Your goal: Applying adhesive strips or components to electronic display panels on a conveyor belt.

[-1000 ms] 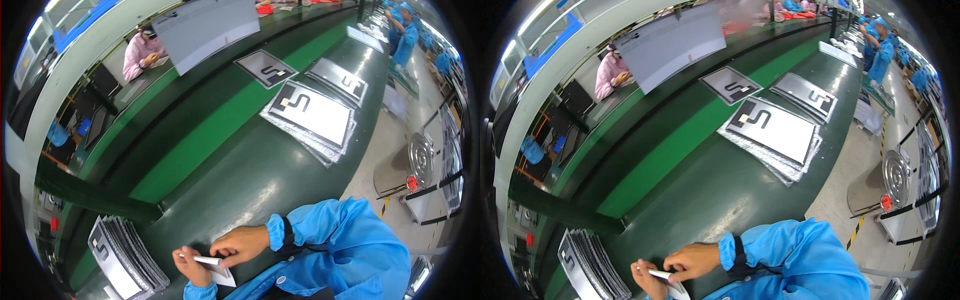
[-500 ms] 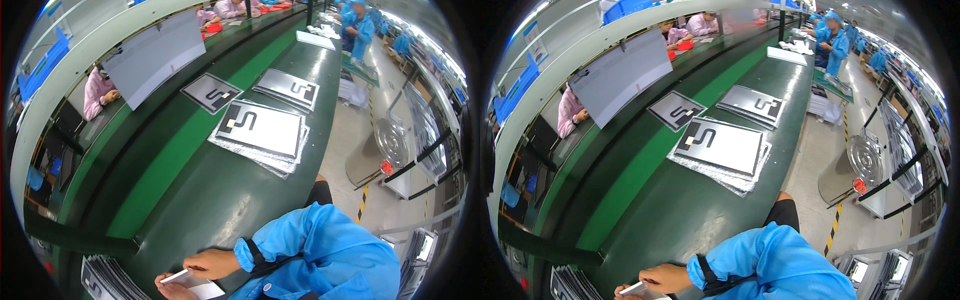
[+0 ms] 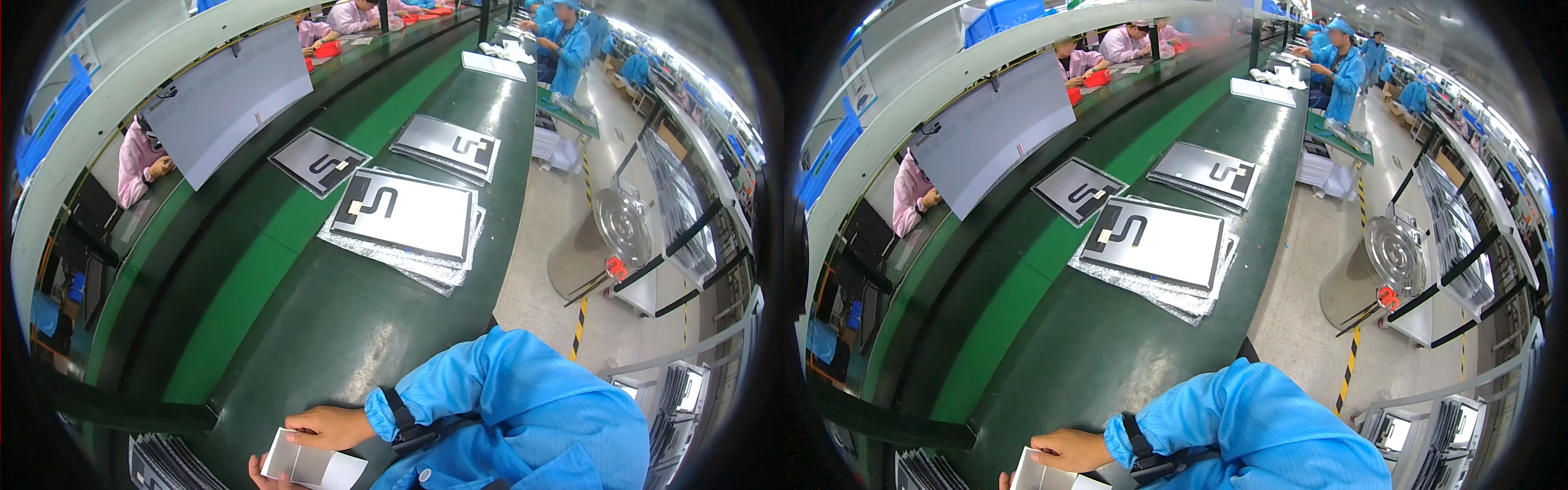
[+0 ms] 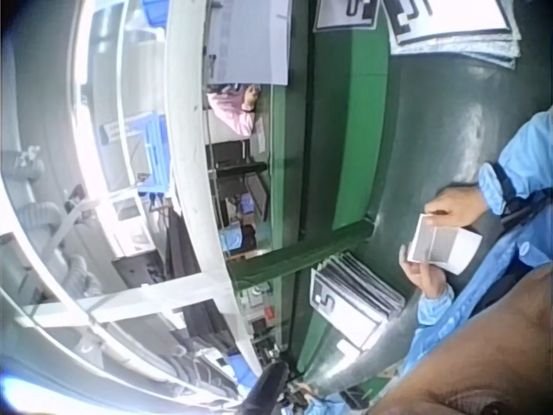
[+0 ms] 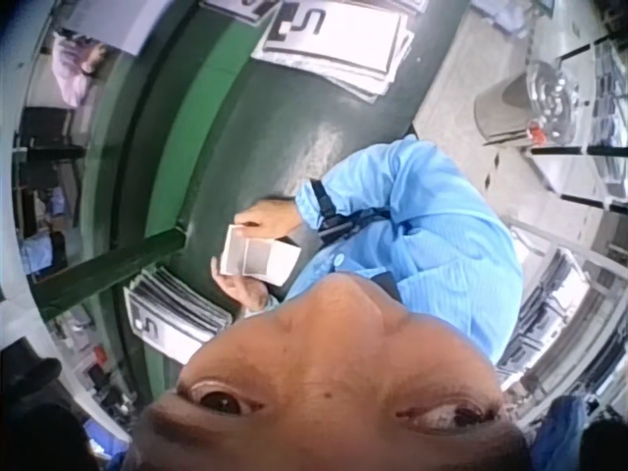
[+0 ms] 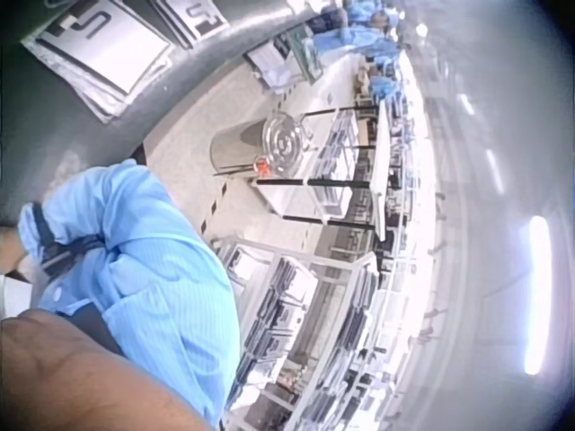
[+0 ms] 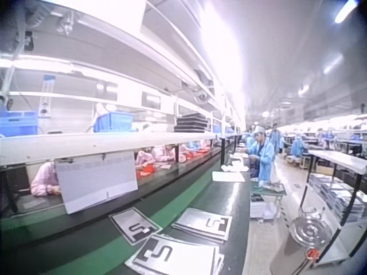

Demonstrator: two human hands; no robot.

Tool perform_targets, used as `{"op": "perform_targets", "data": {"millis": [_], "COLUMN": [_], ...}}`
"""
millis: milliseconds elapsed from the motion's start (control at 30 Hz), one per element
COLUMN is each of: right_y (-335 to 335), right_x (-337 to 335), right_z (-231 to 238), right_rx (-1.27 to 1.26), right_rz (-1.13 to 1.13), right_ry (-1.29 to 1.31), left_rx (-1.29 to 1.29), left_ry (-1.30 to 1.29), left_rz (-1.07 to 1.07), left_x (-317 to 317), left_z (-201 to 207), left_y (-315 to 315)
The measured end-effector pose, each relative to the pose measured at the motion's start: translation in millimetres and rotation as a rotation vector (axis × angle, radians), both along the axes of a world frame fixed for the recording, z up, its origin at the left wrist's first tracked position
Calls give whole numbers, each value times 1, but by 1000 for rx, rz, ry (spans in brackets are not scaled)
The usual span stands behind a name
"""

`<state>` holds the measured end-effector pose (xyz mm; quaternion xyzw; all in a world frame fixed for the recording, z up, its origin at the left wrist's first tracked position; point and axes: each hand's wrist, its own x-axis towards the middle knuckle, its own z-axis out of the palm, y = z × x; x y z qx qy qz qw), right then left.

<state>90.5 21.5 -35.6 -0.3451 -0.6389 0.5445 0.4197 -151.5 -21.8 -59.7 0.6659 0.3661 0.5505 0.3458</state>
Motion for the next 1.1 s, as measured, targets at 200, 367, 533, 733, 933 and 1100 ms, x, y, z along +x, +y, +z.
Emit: {"op": "perform_targets", "data": {"millis": [200, 367, 533, 733, 933, 1100], "right_y": [-7, -1, 1, 2, 4, 2], "right_x": [5, 7, -2, 15, 8, 4], "right_z": [13, 13, -4, 16, 14, 1], "right_rx": [-95, -54, -45, -285, -193, -98], "right_rz": [57, 158, 125, 147, 162, 112], "right_ry": [50, -39, 58, -88, -205, -65], "left_rx": [-529, -649, -406, -535, -624, -626], "left_ry": [-149, -116, -106, -16, -204, -228], "left_rz": [178, 173, 326, 220, 142, 134], "left_x": [7, 0, -1, 13, 14, 17], "left_z": [18, 14, -6, 18, 20, 26], "left_y": [-7, -6, -11, -7, -13, -7]}}
